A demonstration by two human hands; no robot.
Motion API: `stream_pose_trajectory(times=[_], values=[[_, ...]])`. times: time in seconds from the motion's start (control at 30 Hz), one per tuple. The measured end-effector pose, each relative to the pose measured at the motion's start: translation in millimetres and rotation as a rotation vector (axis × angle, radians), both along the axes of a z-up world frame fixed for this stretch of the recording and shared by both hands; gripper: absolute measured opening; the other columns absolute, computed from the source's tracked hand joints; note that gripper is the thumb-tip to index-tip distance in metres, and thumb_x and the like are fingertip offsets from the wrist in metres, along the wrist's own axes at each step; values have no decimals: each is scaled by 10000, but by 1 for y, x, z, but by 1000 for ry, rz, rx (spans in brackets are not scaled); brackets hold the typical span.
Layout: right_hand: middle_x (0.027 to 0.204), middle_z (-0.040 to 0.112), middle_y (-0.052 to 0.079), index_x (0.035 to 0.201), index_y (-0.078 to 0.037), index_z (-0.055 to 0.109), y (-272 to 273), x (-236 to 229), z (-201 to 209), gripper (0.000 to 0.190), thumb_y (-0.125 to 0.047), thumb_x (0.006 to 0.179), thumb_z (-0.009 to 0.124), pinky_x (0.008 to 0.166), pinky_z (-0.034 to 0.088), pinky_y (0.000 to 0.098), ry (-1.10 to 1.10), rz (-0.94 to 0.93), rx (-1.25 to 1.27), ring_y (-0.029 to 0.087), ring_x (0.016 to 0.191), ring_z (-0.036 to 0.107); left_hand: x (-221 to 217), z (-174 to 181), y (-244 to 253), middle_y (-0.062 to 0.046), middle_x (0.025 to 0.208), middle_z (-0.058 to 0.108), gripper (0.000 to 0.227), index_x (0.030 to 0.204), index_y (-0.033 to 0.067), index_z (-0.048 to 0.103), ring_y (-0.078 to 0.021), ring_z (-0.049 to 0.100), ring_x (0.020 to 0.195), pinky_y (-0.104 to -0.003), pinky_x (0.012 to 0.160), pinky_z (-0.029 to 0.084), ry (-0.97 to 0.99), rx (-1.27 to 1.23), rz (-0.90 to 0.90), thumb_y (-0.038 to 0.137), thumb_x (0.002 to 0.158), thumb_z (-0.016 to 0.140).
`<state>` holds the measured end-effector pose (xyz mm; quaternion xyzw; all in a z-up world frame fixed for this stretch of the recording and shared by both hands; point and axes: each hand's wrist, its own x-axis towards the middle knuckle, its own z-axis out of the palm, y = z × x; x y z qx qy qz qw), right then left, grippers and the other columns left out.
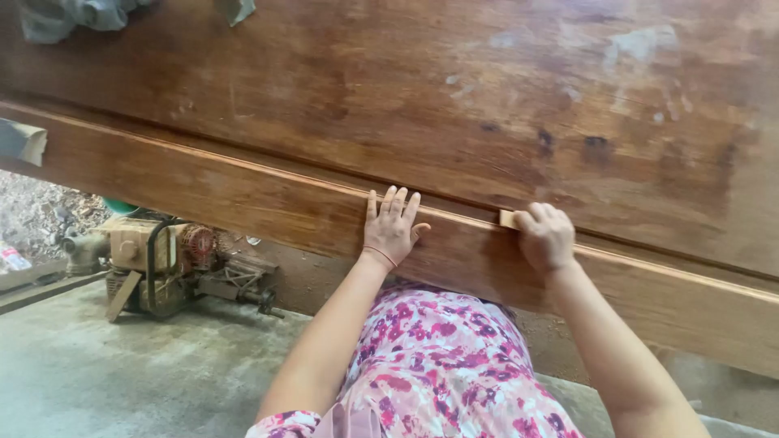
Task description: Sanding a wooden door manually using sandpaper.
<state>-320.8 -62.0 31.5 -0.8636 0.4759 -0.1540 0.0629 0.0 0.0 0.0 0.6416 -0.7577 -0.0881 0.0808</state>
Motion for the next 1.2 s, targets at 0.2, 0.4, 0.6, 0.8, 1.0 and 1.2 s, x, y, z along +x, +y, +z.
stream_pose_trajectory(times=[0.2, 0.4, 0.6, 0.8, 1.0, 1.2], values=[[889, 596, 41, 867, -152, 634, -18, 131, 3, 66, -96, 854, 601, 763, 515, 383, -36, 115, -7, 243, 898, 628, 83, 3, -3, -163, 1519, 510, 697, 1490, 137, 535, -334, 410, 1459, -647, 1223, 150, -67, 10, 87, 634, 1041, 337], [861, 589, 36, 803, -144, 610, -31, 256, 4, 47, -108, 835, 608, 753, 514, 384, -30, 129, 37, 239, 889, 626, 194, 3, -12, -154, 1523, 503, 722, 1494, 142, 527, -346, 408, 1464, -654, 1228, 147, -135, 34, 196, 657, 1040, 306], [905, 599, 49, 838, -138, 616, -45, 383, -1, 35, -113, 860, 604, 765, 509, 389, -118, 170, 51, 255, 918, 625, 300, -3, -14, -197, 1585, 419, 744, 1546, 147, 451, -392, 292, 1517, -643, 1216, 137, -279, 48, 317, 671, 1041, 296], [995, 630, 110, 916, -128, 667, -68, 440, -14, 95, -54, 885, 615, 729, 569, 433, -14, 39, 301, 315, 924, 672, 346, -9, -3, -172, 1666, 277, 730, 1622, 168, 339, -404, 175, 1551, -660, 1221, 76, -181, 58, 290, 628, 1056, 318], [1060, 701, 34, 962, -135, 701, -62, 319, 38, 229, -263, 803, 805, 742, 597, 406, 162, -112, 405, 277, 933, 715, 342, -4, -3, -176, 1664, 279, 689, 1609, 157, 345, -419, 152, 1561, -664, 1230, 58, -135, 43, 298, 580, 1066, 357], [1018, 710, -3, 962, -174, 739, -43, 269, 28, 308, -407, 779, 825, 749, 598, 396, 345, -213, 395, 224, 945, 728, 344, -1, -5, -173, 1656, 292, 691, 1593, 154, 363, -419, 138, 1558, -658, 1225, 52, -130, 59, 286, 581, 1049, 360]])
